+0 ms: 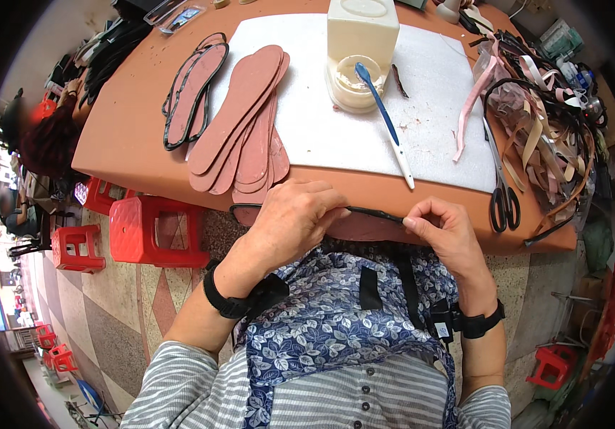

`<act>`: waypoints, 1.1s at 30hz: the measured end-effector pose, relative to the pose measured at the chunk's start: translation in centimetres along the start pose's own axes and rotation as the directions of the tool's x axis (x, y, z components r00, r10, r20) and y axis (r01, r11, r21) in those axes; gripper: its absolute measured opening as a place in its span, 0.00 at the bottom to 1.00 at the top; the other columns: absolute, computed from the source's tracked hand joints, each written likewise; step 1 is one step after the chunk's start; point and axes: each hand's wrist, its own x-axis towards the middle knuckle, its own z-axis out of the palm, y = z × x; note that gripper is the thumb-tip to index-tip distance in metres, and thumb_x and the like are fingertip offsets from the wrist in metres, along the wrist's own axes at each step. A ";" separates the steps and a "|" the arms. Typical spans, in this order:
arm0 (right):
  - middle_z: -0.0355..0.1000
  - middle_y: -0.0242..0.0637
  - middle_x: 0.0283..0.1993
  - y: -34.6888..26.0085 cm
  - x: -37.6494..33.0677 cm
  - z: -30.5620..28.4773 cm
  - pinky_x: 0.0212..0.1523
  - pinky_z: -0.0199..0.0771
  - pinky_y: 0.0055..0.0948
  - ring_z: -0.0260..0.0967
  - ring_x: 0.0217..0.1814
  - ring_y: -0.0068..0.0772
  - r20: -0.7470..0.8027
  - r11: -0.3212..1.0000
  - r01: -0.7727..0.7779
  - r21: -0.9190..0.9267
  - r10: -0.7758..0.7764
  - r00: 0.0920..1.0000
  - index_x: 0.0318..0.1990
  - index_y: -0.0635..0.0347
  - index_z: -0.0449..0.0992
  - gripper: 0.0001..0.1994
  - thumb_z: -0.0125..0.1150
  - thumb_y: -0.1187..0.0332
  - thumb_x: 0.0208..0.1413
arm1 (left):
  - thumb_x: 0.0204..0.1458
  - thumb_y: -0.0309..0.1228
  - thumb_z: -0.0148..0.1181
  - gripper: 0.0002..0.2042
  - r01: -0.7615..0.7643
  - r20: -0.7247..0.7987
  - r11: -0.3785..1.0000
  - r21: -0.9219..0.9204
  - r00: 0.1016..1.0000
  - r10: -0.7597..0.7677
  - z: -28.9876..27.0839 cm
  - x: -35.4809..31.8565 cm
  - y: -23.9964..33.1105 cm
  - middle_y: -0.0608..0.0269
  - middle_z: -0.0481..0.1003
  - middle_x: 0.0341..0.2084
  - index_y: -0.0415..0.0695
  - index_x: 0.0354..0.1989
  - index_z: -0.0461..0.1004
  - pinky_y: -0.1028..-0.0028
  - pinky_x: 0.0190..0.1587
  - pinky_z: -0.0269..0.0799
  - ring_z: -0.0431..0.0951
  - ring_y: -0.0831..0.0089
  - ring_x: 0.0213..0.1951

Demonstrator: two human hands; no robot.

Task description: Assembling shoe insole components by applying adhesive and sticking a rim onto the insole.

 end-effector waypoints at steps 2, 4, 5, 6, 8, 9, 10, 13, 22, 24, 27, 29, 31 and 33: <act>0.72 0.24 0.26 0.1 0.0 0.0 0.30 0.64 0.16 0.65 0.28 0.12 -0.013 0.999 0.037 -0.033 -0.038 0.999 0.33 0.62 0.78 0.05 0.65 0.71 0.59 | 0.50 0.24 0.65 0.06 -0.010 -0.031 1.000 -0.009 0.999 0.010 0.1 -0.1 -0.1 0.52 0.77 0.28 0.39 0.36 0.78 0.62 0.34 0.73 0.78 0.52 0.32; 0.72 0.23 0.26 -0.1 0.1 0.1 0.29 0.63 0.16 0.63 0.28 0.12 -0.018 1.000 -0.006 -0.005 0.005 1.000 0.33 0.61 0.78 0.04 0.64 0.72 0.59 | 0.50 0.24 0.65 0.06 0.008 -0.027 1.000 -0.003 1.000 -0.008 -0.1 0.0 -0.1 0.52 0.77 0.27 0.39 0.36 0.78 0.62 0.34 0.72 0.78 0.52 0.32; 0.72 0.23 0.26 -0.1 0.1 0.1 0.29 0.63 0.16 0.63 0.28 0.12 -0.019 1.000 -0.006 -0.005 0.006 1.000 0.33 0.61 0.78 0.04 0.64 0.72 0.59 | 0.50 0.24 0.66 0.06 0.025 -0.023 1.000 0.001 0.999 -0.025 -0.2 0.0 -0.1 0.52 0.77 0.27 0.39 0.36 0.78 0.62 0.34 0.72 0.78 0.53 0.32; 0.72 0.23 0.27 -0.1 0.1 0.2 0.29 0.62 0.16 0.63 0.28 0.11 -0.021 0.999 -0.020 0.036 0.021 1.000 0.34 0.62 0.78 0.04 0.64 0.72 0.59 | 0.50 0.24 0.66 0.06 0.025 -0.022 1.000 0.001 0.999 -0.025 -0.2 0.0 -0.1 0.52 0.77 0.27 0.39 0.36 0.78 0.62 0.34 0.72 0.78 0.53 0.32; 0.71 0.23 0.27 0.1 0.1 0.1 0.29 0.62 0.15 0.63 0.28 0.11 -0.023 0.996 -0.034 0.077 0.036 0.999 0.34 0.62 0.78 0.04 0.64 0.72 0.59 | 0.50 0.24 0.66 0.05 0.023 -0.025 1.000 0.011 0.999 -0.022 -0.2 0.0 0.0 0.52 0.76 0.26 0.38 0.35 0.78 0.63 0.33 0.72 0.78 0.53 0.31; 0.72 0.23 0.27 0.3 0.2 -0.1 0.28 0.62 0.15 0.63 0.28 0.11 -0.008 0.993 -0.050 0.107 0.051 0.999 0.34 0.62 0.78 0.04 0.64 0.72 0.59 | 0.50 0.24 0.66 0.05 0.022 -0.024 1.000 0.011 0.999 -0.022 -0.3 0.0 0.0 0.52 0.76 0.26 0.38 0.35 0.78 0.63 0.33 0.72 0.78 0.53 0.31; 0.72 0.23 0.28 0.4 0.2 -0.3 0.28 0.62 0.14 0.63 0.28 0.11 0.006 0.989 -0.065 0.136 0.065 0.998 0.34 0.62 0.78 0.04 0.64 0.72 0.59 | 0.51 0.26 0.64 0.05 0.052 -0.017 0.999 -0.004 0.998 -0.052 -0.4 0.0 0.0 0.52 0.77 0.26 0.40 0.35 0.78 0.61 0.34 0.73 0.78 0.52 0.32; 0.72 0.24 0.28 0.5 0.3 -0.7 0.28 0.61 0.14 0.63 0.28 0.10 0.020 0.988 -0.088 0.125 0.086 0.996 0.35 0.62 0.79 0.04 0.64 0.72 0.60 | 0.52 0.28 0.63 0.05 0.093 -0.010 0.995 -0.045 0.996 -0.093 -0.5 0.0 -0.2 0.52 0.77 0.27 0.41 0.35 0.79 0.59 0.35 0.74 0.79 0.51 0.32; 0.73 0.24 0.28 0.3 0.1 -0.9 0.32 0.67 0.15 0.66 0.29 0.12 0.106 0.970 -0.151 0.192 0.133 0.985 0.35 0.64 0.80 0.06 0.67 0.70 0.59 | 0.51 0.26 0.64 0.05 0.048 0.004 0.998 -0.039 0.999 -0.048 -1.0 0.2 0.3 0.52 0.76 0.25 0.39 0.34 0.78 0.61 0.32 0.71 0.77 0.53 0.30; 0.73 0.25 0.29 0.0 0.0 -0.7 0.33 0.67 0.15 0.66 0.30 0.12 0.111 0.981 -0.106 0.161 0.088 0.990 0.35 0.64 0.80 0.06 0.67 0.70 0.58 | 0.50 0.24 0.65 0.05 0.032 -0.005 0.999 -0.035 0.999 -0.032 -1.0 0.1 0.3 0.52 0.75 0.24 0.38 0.34 0.78 0.64 0.32 0.71 0.77 0.54 0.29; 0.74 0.25 0.29 -0.1 -0.2 -0.5 0.34 0.68 0.15 0.67 0.31 0.12 0.106 0.991 -0.031 0.127 0.018 0.994 0.35 0.64 0.80 0.06 0.68 0.71 0.57 | 0.50 0.24 0.65 0.05 0.025 -0.009 0.999 -0.030 1.000 -0.025 -0.9 0.1 0.2 0.53 0.75 0.24 0.38 0.33 0.78 0.63 0.33 0.71 0.77 0.55 0.29; 0.75 0.25 0.30 -0.1 -0.3 -0.4 0.34 0.68 0.15 0.68 0.31 0.12 0.095 0.992 -0.003 0.123 -0.008 0.995 0.35 0.64 0.80 0.06 0.69 0.71 0.57 | 0.50 0.24 0.65 0.04 0.004 -0.028 1.000 -0.021 1.000 -0.004 -0.8 0.0 0.2 0.53 0.76 0.24 0.38 0.33 0.78 0.63 0.33 0.71 0.77 0.55 0.30; 0.75 0.26 0.31 -0.4 -0.4 -0.2 0.34 0.68 0.15 0.69 0.32 0.13 0.042 0.998 -0.007 0.067 0.004 0.999 0.35 0.64 0.81 0.05 0.69 0.73 0.55 | 0.50 0.24 0.66 0.04 0.002 -0.034 1.000 -0.018 0.999 -0.002 -0.7 0.0 0.1 0.54 0.75 0.24 0.38 0.33 0.78 0.63 0.33 0.71 0.77 0.55 0.30; 0.74 0.27 0.32 -0.6 -0.7 0.1 0.35 0.68 0.16 0.69 0.33 0.15 -0.015 0.996 0.075 -0.049 -0.076 0.997 0.35 0.64 0.81 0.04 0.69 0.73 0.55 | 0.50 0.24 0.66 0.04 0.001 -0.040 1.000 -0.013 0.999 -0.002 -0.7 0.0 0.1 0.54 0.75 0.24 0.38 0.33 0.78 0.63 0.33 0.70 0.77 0.55 0.29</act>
